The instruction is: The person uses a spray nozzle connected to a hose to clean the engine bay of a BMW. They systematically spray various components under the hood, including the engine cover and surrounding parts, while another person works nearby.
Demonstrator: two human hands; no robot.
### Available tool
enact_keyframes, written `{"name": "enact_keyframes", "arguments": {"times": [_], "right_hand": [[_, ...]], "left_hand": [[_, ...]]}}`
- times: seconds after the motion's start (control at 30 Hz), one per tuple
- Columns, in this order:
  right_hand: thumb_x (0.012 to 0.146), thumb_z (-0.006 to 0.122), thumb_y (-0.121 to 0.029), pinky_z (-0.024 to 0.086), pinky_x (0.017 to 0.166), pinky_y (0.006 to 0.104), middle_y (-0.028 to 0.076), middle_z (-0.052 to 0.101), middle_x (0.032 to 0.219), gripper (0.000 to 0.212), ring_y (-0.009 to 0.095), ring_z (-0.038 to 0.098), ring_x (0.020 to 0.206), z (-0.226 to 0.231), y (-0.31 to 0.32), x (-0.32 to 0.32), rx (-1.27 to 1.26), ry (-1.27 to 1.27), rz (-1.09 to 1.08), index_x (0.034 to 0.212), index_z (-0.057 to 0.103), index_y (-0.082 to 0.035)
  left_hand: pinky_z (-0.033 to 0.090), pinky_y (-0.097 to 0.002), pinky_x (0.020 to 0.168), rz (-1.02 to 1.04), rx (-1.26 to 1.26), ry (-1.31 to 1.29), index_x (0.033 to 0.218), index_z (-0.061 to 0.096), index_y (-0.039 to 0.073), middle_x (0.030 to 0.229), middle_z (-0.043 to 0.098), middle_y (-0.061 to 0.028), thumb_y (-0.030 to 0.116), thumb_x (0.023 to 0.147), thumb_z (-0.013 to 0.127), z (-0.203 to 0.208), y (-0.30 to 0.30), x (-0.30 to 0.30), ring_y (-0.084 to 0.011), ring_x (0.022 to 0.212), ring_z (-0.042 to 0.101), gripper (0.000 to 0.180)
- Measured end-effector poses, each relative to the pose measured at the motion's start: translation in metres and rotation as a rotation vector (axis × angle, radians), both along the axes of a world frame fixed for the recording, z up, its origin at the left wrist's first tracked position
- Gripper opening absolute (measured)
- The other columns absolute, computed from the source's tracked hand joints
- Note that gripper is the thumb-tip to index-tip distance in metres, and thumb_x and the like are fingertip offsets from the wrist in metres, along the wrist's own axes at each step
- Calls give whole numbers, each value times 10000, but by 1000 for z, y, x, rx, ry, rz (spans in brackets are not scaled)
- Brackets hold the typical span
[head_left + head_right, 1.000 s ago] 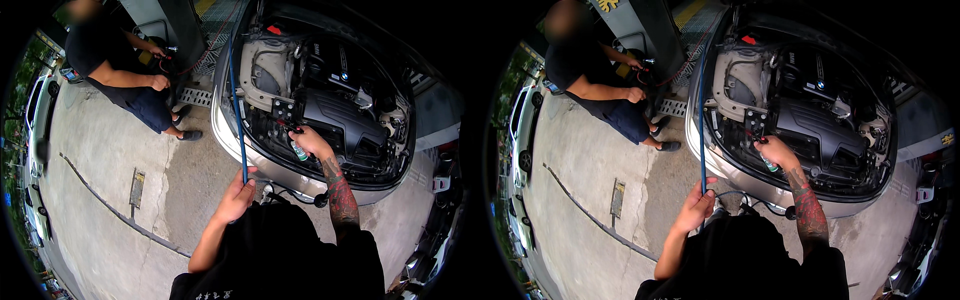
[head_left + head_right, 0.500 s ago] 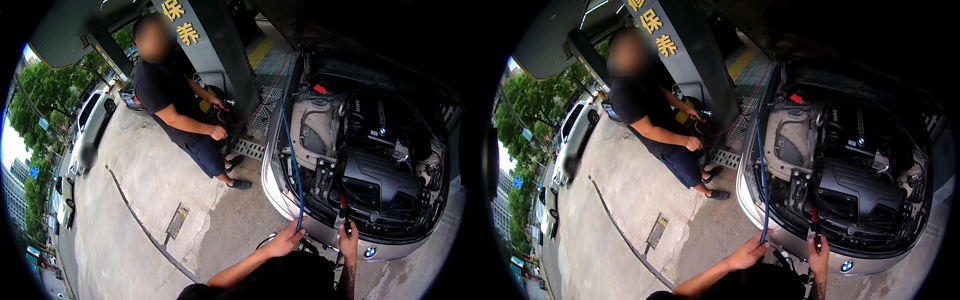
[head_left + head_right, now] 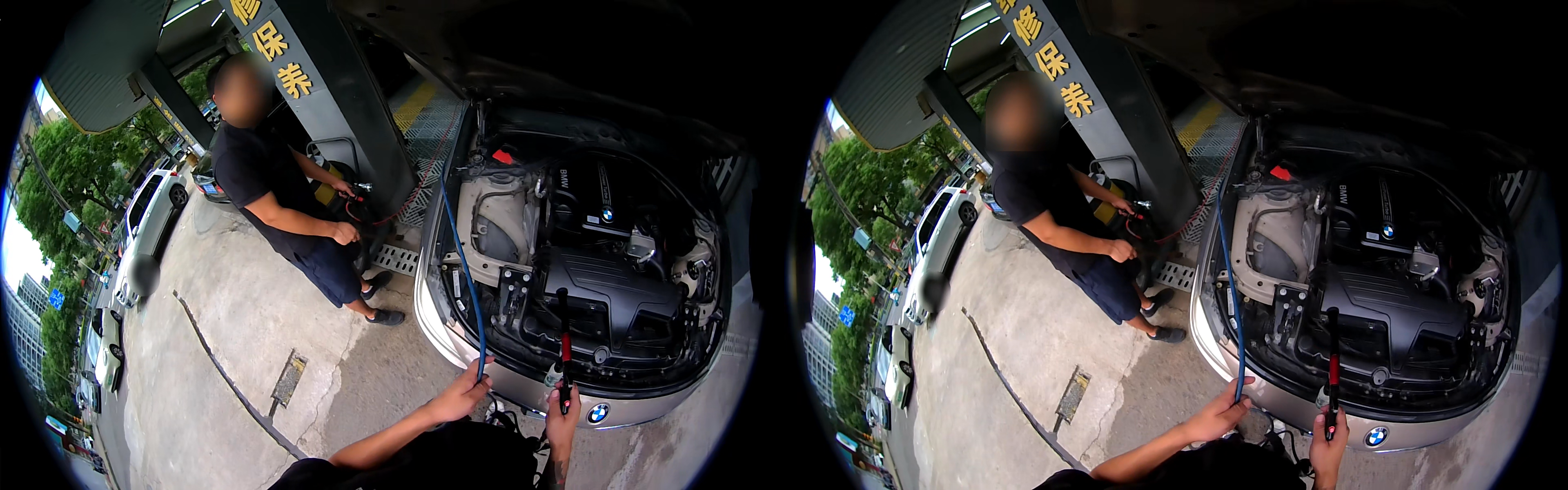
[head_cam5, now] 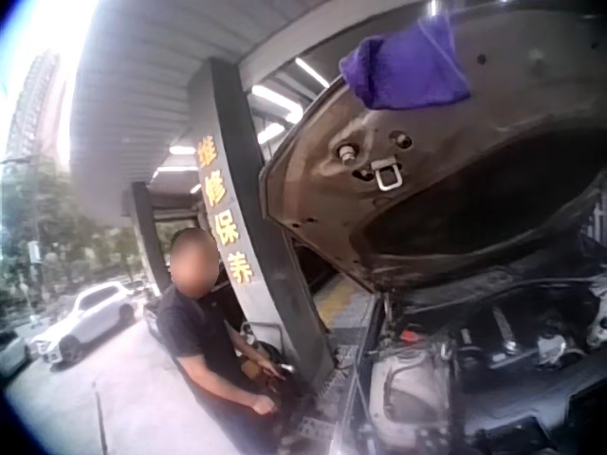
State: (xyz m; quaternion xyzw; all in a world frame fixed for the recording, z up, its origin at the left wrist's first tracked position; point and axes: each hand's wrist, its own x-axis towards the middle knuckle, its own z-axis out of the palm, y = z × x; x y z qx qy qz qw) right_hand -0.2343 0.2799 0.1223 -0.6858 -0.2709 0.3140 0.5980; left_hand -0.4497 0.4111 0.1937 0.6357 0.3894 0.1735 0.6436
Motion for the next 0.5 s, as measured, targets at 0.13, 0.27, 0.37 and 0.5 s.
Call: {"name": "enact_keyframes", "arguments": {"times": [0.13, 0.27, 0.37, 0.5], "right_hand": [[942, 619, -155, 404, 616, 243, -5, 563, 761, 153, 84, 484, 657, 20, 1, 8, -36, -68, 64, 1024, 601, -27], [937, 631, -221, 421, 623, 274, 30, 582, 747, 236, 114, 499, 661, 32, 5, 30, -284, -57, 144, 1016, 609, 0], [930, 629, -276, 442, 659, 314, 78, 601, 760, 327, 169, 533, 687, 34, 11, 44, -474, -115, 241, 1058, 609, 24], [925, 621, -297, 465, 708, 329, 104, 638, 800, 351, 210, 570, 727, 36, 14, 54, -599, -116, 404, 1080, 629, 19]], "left_hand": [[385, -242, 595, 65, -117, -39, 1419, 332, 57, 784, 445, 13, 205, 1031, 485, -2, -2, -7, -75, 653, 426, 442], [285, -211, 473, 206, -194, -137, 1439, 305, 112, 672, 372, 48, 90, 1024, 425, -8, -11, -22, -47, 515, 332, 432], [264, -205, 456, 305, -158, -109, 1417, 340, 94, 662, 382, 57, 119, 1029, 438, 5, -17, -28, -38, 505, 327, 401], [257, -202, 457, 342, -172, -106, 1397, 363, 84, 650, 371, 67, 138, 1029, 454, 23, -26, -37, -29, 502, 316, 383]]}}
